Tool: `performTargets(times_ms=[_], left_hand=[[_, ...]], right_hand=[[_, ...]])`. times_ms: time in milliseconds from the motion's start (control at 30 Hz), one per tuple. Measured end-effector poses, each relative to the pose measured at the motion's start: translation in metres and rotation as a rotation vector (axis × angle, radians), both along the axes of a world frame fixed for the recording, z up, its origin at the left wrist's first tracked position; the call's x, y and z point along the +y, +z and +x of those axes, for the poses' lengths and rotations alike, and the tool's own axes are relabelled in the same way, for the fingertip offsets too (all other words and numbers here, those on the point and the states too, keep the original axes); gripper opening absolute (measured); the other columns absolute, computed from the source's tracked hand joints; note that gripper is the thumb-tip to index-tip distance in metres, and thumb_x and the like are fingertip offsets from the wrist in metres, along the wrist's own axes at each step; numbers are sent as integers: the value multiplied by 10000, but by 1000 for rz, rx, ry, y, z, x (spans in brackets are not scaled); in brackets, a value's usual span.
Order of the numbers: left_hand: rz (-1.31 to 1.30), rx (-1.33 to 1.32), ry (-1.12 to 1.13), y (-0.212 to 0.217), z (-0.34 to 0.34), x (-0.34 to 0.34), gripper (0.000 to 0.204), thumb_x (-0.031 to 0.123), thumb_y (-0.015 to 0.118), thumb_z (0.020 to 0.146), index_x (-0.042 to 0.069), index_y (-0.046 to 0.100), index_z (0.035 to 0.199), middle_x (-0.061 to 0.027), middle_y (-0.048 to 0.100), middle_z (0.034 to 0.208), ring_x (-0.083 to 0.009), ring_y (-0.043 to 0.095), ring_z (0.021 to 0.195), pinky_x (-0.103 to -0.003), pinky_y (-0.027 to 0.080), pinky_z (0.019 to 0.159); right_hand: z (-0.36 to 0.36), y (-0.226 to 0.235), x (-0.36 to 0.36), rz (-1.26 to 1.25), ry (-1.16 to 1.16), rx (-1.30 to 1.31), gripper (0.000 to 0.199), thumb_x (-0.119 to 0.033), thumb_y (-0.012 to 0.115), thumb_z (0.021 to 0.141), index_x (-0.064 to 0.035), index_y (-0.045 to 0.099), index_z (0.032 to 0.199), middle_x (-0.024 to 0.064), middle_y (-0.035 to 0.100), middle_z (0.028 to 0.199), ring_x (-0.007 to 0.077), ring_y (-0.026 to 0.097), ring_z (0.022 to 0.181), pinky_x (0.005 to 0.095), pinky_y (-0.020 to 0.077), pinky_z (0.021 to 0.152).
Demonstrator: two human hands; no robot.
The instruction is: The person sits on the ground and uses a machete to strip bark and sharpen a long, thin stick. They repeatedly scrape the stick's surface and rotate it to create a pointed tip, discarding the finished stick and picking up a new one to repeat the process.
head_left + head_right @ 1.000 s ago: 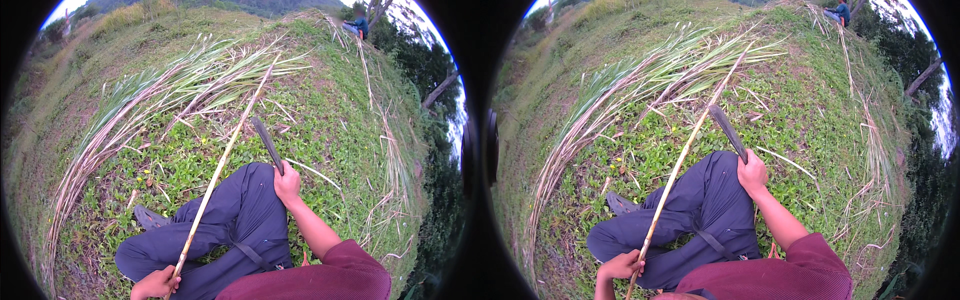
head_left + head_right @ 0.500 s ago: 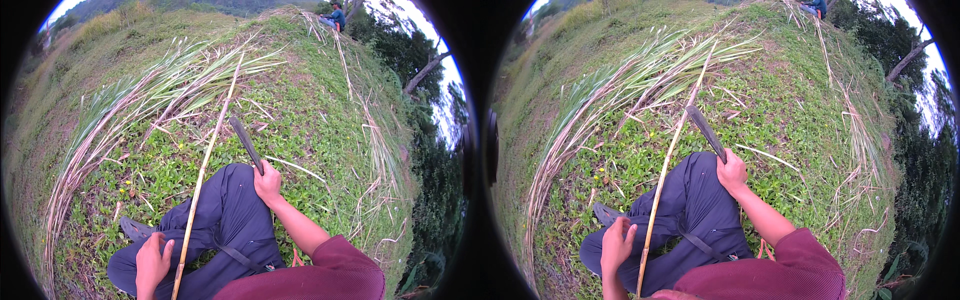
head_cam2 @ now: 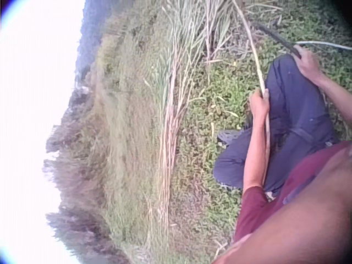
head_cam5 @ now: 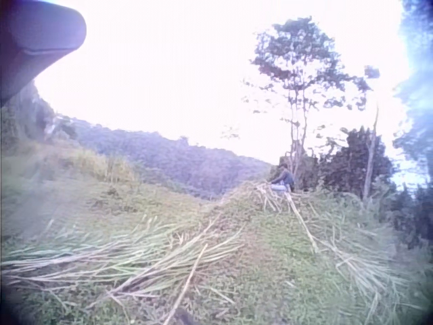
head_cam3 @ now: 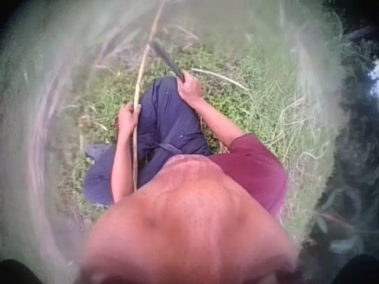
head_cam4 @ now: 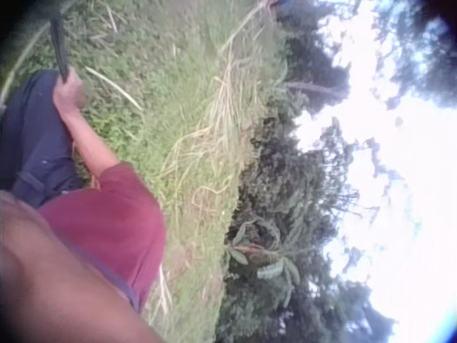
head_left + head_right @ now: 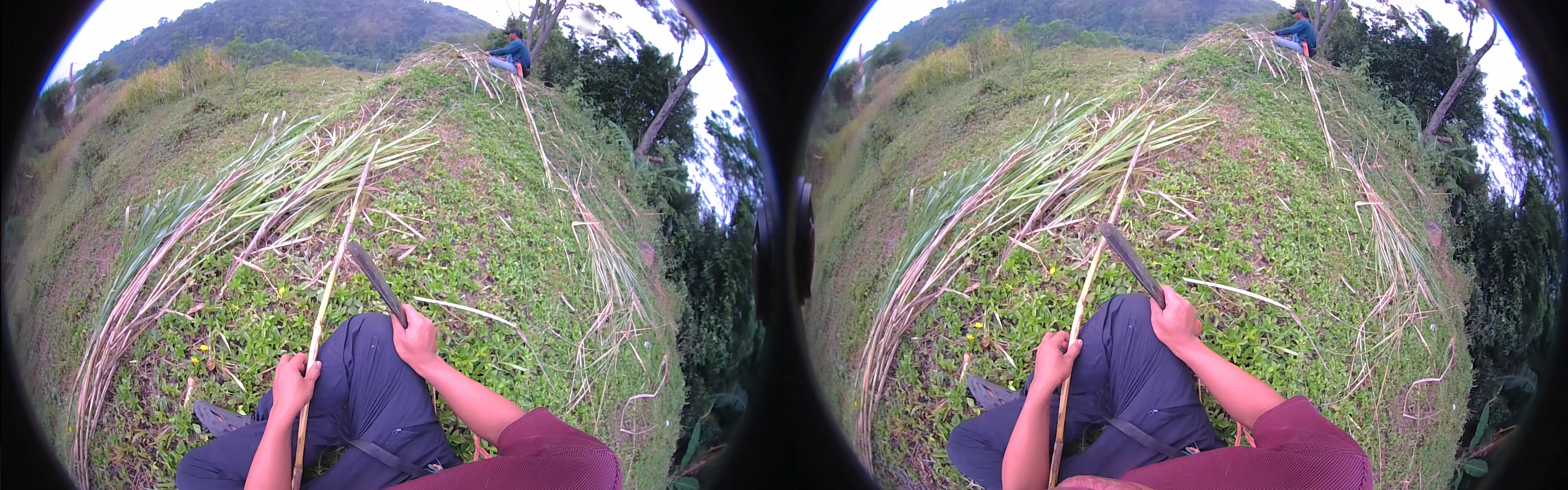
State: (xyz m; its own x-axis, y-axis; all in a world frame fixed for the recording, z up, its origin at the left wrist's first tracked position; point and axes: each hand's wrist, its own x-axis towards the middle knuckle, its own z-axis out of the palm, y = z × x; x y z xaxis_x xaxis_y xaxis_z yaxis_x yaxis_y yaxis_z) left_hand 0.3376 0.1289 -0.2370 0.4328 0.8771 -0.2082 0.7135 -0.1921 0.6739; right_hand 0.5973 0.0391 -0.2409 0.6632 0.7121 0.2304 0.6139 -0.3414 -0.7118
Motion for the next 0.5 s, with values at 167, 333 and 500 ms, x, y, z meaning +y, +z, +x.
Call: performTargets(times_ms=[167, 333, 500], left_hand=[[70, -114, 13, 6, -8, -3, 277, 259, 748, 876, 11, 629, 849, -128, 545, 801, -309, 570, 817, -431, 463, 733], [-688, -456, 157, 61, -3, -35, 247, 282, 609, 1025, 65, 496, 989, 13, 493, 669, -84, 439, 486, -257, 352, 446], [-851, -470, 217, 105, -18, -44, 236, 283, 599, 1035, 134, 421, 988, 74, 385, 631, -19, 289, 433, -222, 201, 387]], right_hand=[[-1, 7, 9, 52, 39, -56, 207, -220, 656, 916, -57, 656, 1043, 215, 660, 794, 432, 658, 767, 502, 497, 675], [10, 14, 0, -110, 177, -121, 261, -279, 705, 871, -85, 663, 1041, 164, 712, 874, 389, 686, 800, 486, 529, 707], [-11, 50, 2, -75, 458, -314, 238, -290, 726, 829, -109, 655, 967, 121, 712, 827, 345, 697, 721, 468, 541, 648]])
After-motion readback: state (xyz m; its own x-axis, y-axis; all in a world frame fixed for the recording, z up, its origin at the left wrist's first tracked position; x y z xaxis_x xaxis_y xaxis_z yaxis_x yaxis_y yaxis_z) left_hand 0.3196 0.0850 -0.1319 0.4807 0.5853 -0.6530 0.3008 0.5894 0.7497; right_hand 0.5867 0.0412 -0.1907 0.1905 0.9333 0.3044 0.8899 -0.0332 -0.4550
